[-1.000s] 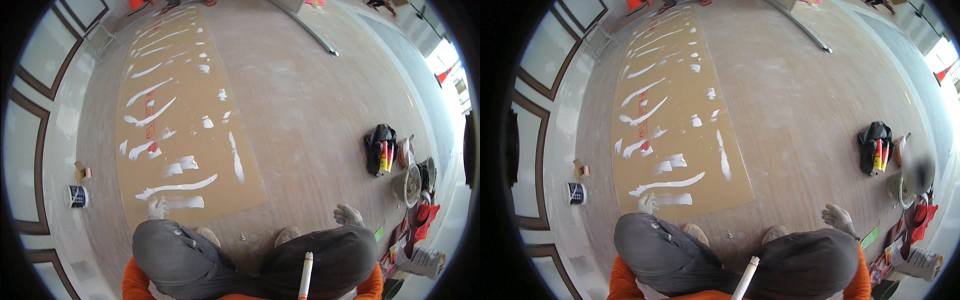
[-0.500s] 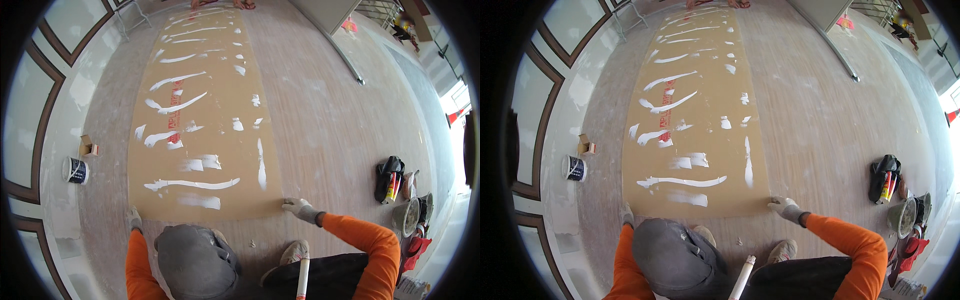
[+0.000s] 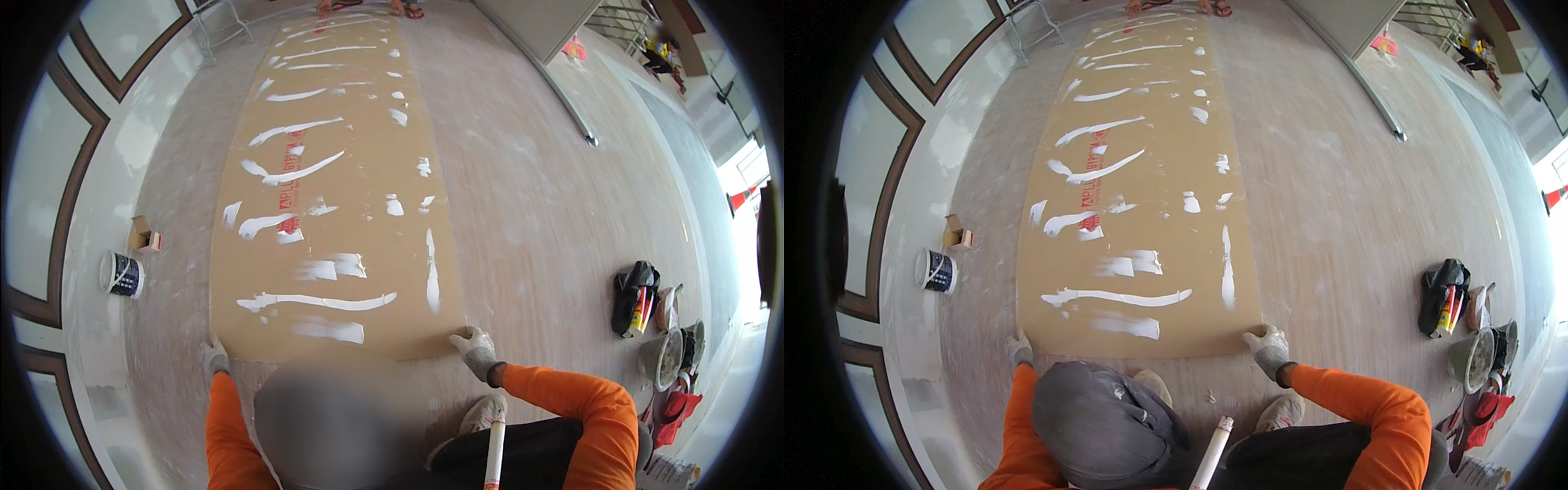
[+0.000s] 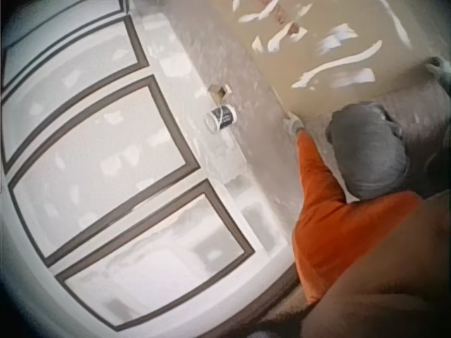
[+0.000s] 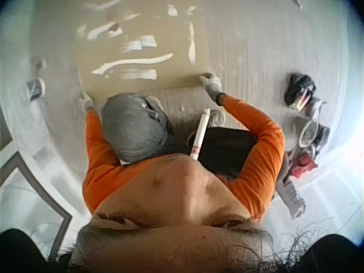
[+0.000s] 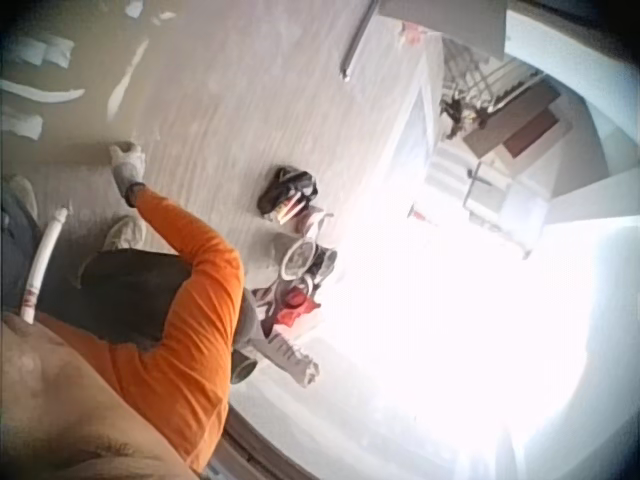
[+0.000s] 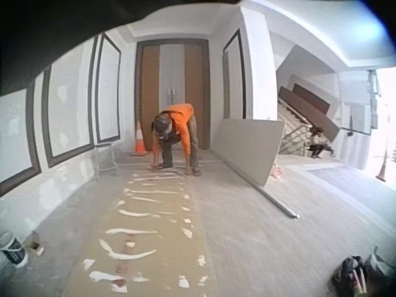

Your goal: The person applies adhesive to a large gypsum board using a green trowel. They then lift the board with a coworker and position it against a wall. Finally, the person uses a screwdriver to secure the board to the wall.

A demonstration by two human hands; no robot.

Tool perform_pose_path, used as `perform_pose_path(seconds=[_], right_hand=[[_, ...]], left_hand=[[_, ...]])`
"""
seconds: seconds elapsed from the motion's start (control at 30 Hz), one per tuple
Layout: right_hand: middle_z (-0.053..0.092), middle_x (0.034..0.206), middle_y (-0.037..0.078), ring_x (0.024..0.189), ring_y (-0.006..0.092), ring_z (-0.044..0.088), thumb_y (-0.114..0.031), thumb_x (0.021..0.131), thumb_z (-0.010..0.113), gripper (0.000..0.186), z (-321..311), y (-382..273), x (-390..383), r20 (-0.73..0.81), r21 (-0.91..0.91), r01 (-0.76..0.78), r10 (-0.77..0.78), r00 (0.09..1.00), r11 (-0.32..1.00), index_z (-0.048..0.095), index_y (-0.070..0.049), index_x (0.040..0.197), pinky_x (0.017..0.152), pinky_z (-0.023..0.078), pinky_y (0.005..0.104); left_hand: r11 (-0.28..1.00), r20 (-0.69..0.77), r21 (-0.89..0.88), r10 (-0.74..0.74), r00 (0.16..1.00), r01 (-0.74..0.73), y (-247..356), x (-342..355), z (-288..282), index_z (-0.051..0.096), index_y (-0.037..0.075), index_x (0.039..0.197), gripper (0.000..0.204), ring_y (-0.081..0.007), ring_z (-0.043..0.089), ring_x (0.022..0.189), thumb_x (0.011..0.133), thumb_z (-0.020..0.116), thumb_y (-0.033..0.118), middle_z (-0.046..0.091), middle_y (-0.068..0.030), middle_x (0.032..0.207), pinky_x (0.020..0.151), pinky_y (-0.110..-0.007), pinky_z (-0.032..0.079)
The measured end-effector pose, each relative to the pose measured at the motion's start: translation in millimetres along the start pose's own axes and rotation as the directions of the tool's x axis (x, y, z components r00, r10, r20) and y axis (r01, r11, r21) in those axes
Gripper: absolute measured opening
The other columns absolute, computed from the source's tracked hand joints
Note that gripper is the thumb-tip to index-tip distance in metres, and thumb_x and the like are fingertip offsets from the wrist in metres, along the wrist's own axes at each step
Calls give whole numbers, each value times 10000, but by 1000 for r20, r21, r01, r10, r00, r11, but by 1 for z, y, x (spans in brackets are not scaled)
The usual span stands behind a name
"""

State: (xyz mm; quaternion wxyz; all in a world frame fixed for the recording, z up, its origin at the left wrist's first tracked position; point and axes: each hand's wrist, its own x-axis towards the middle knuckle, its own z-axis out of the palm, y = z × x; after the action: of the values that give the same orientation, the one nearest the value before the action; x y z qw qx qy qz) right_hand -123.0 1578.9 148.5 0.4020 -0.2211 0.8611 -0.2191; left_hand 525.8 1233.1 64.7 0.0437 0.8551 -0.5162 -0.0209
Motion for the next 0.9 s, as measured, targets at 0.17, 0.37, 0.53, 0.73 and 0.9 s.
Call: perform_pose_path(seconds=[0.17,0.37,0.53,0.73,0.9], right_hand=[[772,1147,227,1085,332,744,-456,925,728,584,-7,-1,-1,-1,82,-50,50,999,995,711,39,1234,954,564,426],[772,1094,208,1054,293,740,-514,953,714,619,-13,2,9,46,113,-82,77,996,990,708,54,1198,920,558,403],[755,1036,168,981,237,714,-543,959,712,626,-14,7,14,83,191,-136,122,989,972,703,41,1185,865,549,376],[759,1125,158,1029,202,699,-520,1007,671,626,-38,-8,4,278,339,-50,-49,959,939,689,45,1276,904,551,368],[759,1181,137,1093,189,690,-469,1064,619,565,-78,-21,4,505,134,17,-83,859,991,692,21,1335,982,541,361]], left_hand=[[1000,-2,4,-11,1000,11,11,-6,-1,634,-63,1328,708,-448,590,1279,1022,573,572,627,-301,1361,1090,-522,468],[999,-42,-38,4,999,-5,0,0,2,634,-41,1354,713,-454,580,1300,1022,564,586,613,-306,1388,1107,-518,459],[1000,-16,-20,14,1000,-14,5,0,-1,654,-37,1317,688,-438,593,1299,1019,566,577,629,-287,1385,1078,-524,473],[999,91,-40,8,996,-4,9,0,-14,684,-50,1222,682,-469,655,1179,1012,567,589,692,-303,1242,984,-545,505],[999,50,-14,42,998,-41,1,3,-15,695,-51,1200,702,-478,672,1141,1010,563,612,709,-311,1205,956,-533,518]])
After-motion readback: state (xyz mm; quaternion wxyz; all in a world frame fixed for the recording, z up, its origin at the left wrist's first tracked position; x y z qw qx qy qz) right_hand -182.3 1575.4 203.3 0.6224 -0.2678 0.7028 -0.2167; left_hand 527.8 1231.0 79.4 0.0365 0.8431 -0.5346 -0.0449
